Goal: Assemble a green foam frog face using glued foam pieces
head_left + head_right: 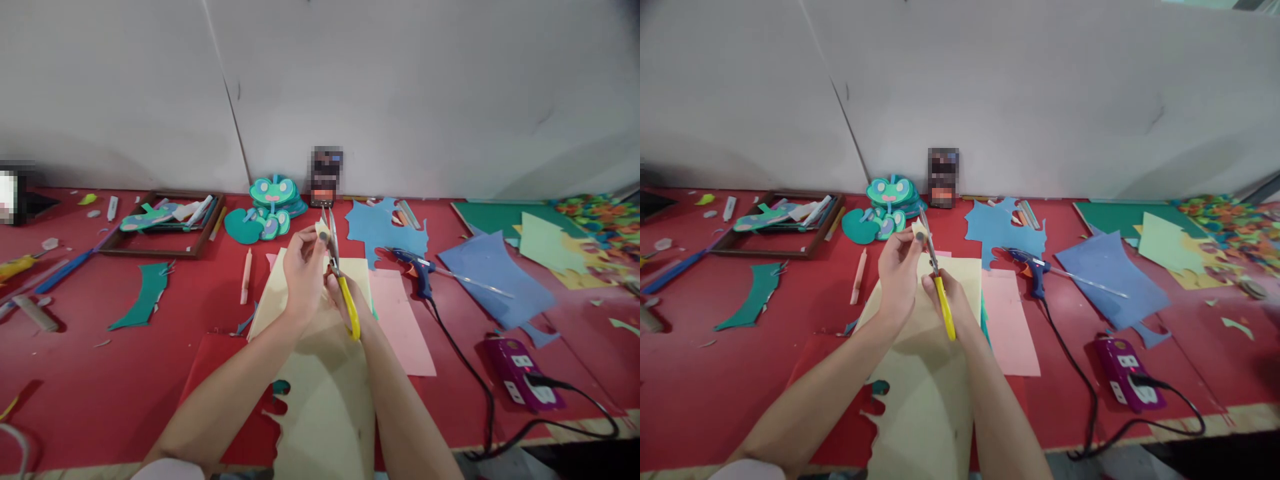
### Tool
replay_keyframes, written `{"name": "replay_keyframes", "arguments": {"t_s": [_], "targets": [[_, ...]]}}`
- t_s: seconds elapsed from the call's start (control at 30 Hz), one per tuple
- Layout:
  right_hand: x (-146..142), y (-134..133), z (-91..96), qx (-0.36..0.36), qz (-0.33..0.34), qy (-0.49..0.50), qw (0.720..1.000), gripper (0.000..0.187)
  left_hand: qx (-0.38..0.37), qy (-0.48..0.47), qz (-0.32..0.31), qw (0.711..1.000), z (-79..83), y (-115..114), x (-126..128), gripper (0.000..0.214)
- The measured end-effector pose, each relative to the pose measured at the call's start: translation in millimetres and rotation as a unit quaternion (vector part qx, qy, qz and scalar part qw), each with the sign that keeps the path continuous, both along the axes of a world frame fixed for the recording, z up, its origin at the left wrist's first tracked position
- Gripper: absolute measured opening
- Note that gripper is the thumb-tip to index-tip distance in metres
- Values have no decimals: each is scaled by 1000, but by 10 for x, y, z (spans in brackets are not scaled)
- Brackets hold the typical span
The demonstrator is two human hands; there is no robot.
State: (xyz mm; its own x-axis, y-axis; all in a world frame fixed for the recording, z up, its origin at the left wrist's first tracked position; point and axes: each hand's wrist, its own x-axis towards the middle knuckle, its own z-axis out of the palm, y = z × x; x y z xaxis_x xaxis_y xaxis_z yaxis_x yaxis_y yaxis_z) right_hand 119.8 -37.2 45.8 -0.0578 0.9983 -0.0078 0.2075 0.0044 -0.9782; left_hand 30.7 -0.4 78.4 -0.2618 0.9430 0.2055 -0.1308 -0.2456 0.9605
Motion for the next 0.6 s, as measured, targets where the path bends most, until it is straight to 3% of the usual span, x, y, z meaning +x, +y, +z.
{"name": "replay_keyframes", "arguments": {"t_s": [0.6], "targets": [[-35,-13,42,-13,3,-25,1000,44,-10,-1,27,1000,42,-19,-9,13]]}}
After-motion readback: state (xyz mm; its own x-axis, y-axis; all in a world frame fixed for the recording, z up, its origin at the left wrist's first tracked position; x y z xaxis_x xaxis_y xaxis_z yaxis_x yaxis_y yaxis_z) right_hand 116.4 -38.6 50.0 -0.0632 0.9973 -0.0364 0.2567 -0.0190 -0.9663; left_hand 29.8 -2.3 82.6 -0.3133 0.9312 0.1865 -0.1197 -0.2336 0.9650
